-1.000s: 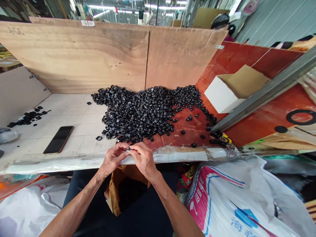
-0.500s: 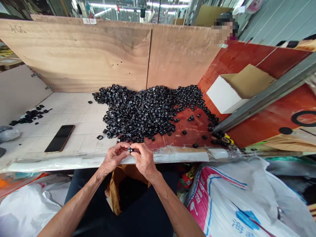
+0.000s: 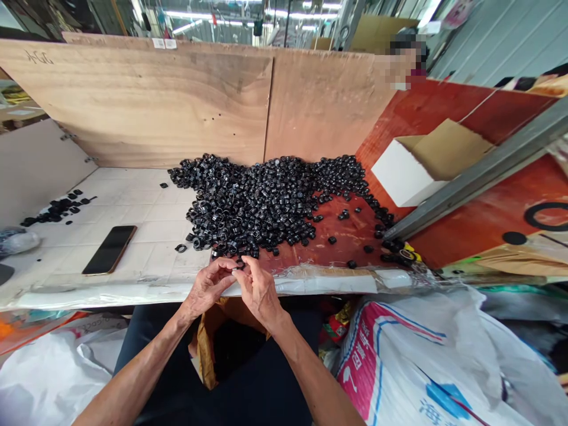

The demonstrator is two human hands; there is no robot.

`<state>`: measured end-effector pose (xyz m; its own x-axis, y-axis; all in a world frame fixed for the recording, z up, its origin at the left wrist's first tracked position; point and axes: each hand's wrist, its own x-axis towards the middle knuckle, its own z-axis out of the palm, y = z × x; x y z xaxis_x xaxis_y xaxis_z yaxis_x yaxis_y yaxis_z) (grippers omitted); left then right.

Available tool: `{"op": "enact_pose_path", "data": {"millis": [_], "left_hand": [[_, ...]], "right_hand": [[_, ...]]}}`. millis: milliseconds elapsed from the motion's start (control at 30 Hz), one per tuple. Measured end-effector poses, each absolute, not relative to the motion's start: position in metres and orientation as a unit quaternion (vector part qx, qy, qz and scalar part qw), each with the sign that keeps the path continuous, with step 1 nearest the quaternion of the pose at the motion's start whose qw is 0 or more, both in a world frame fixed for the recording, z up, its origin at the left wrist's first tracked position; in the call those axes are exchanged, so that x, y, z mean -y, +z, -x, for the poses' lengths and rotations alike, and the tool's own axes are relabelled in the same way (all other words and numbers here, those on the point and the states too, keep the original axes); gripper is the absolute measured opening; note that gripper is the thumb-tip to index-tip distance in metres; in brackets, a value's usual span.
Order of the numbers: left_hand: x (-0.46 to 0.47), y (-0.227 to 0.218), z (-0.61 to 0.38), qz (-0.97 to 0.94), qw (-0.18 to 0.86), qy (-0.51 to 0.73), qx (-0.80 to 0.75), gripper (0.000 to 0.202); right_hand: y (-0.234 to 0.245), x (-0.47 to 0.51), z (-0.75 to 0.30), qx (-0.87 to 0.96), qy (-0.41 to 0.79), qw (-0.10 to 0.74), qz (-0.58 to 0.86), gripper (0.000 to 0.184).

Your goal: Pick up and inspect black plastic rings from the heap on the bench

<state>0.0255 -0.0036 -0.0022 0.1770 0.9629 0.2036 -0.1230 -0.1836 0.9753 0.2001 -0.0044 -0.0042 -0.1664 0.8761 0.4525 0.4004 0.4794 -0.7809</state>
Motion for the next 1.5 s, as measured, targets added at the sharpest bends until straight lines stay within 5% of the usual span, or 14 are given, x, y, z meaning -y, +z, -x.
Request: {"op": "enact_pose_path", "data": {"millis": [100,200,500,767,933,1167,1300,1500], "left_hand": [[0.004,0.000,-0.026,-0.548,0.542,0.527,-0.357,0.020],[0.005,0.001,-0.026,-0.545,0.539,0.531,-0.360,0.020],[0.004,0.005,-0.025,-0.545,0.547,0.520,-0.365,0.022],[0.046,0.004,-0.021,-0.551,0.539,0.471,-0.429,0.020],[0.071,0.002,-0.022,-0.479,0.605,0.480,-0.417,0.022],[0.075,0.004,-0.020,-0.491,0.591,0.479,-0.426,0.024],[0.077,0.003,-0.018,-0.572,0.516,0.446,-0.456,0.017],[0.079,-0.020,-0.017,-0.776,0.220,0.416,-0.419,0.029]], "right_hand": [[-0.001,0.007,-0.204,0.735,0.247,0.463,0.430,0.021],[0.002,0.010,-0.206,0.731,0.233,0.454,0.453,0.033],[0.005,0.010,-0.207,0.707,0.283,0.473,0.443,0.016],[-0.001,0.042,-0.201,0.633,0.408,0.439,0.489,0.025],[-0.001,0.059,-0.200,0.695,0.331,0.471,0.431,0.014],[0.002,0.065,-0.197,0.666,0.389,0.454,0.447,0.011],[0.004,0.065,-0.197,0.615,0.475,0.430,0.460,0.009],[-0.007,0.067,-0.187,0.325,0.713,0.420,0.459,0.022]]}}
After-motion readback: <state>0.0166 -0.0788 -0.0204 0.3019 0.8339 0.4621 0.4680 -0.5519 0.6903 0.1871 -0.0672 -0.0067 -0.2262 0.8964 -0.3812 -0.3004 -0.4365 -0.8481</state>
